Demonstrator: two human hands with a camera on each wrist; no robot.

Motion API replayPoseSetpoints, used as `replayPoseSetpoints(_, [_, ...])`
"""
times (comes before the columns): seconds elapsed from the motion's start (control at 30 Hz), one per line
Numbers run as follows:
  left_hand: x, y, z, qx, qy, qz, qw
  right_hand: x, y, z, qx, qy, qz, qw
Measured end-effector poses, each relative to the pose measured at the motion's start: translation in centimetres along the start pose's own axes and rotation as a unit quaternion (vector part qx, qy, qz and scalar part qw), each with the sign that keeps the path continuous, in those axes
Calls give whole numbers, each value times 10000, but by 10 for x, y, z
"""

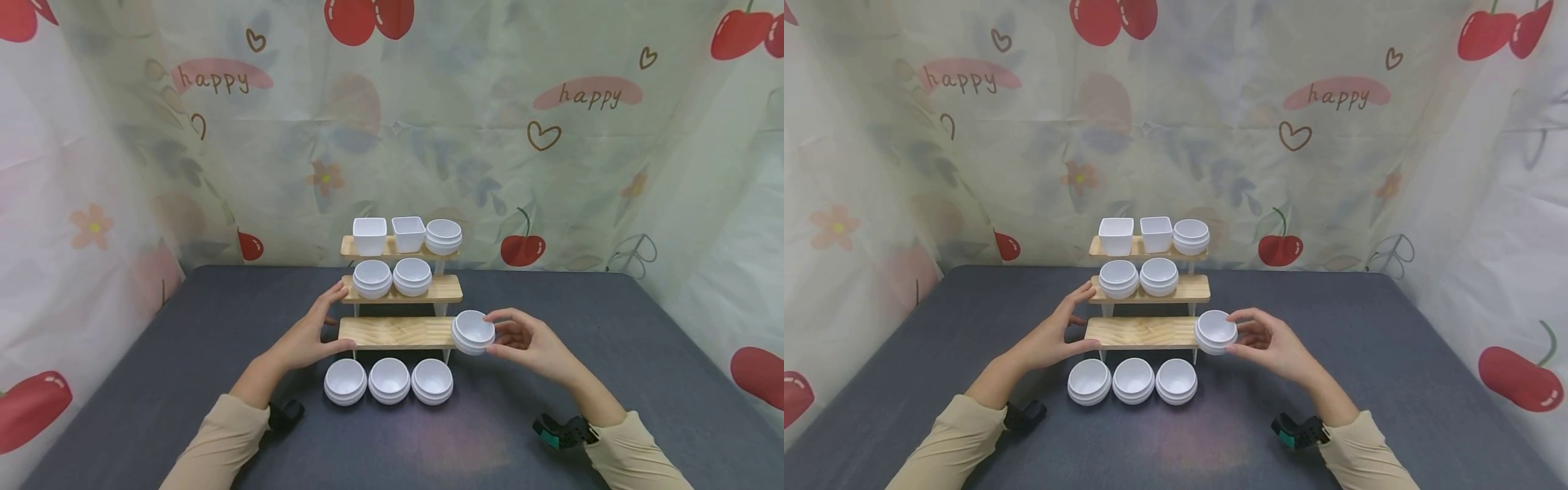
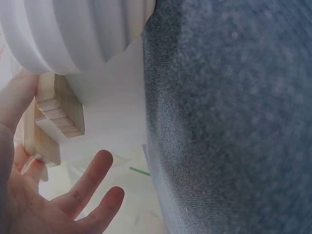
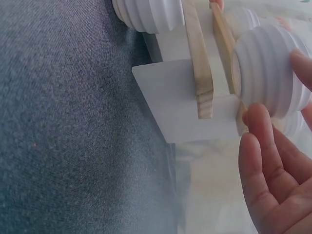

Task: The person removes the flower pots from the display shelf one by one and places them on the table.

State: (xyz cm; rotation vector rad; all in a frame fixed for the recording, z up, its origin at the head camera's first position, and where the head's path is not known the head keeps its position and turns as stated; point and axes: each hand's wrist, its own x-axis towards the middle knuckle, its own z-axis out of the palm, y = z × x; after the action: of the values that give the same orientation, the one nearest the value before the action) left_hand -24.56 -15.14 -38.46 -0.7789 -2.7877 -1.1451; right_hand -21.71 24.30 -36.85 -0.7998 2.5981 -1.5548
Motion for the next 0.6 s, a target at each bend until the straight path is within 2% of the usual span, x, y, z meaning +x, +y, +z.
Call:
replayPoseSetpoints(0.23, [0,2,-1,-15,-46,-16,10000,-2,2,-2,35,-116,-6,9999])
replayPoseSetpoints(0.6, [0,1,0,45,-11,-4,10000,-6,5,-4,-35,-308,230,9993])
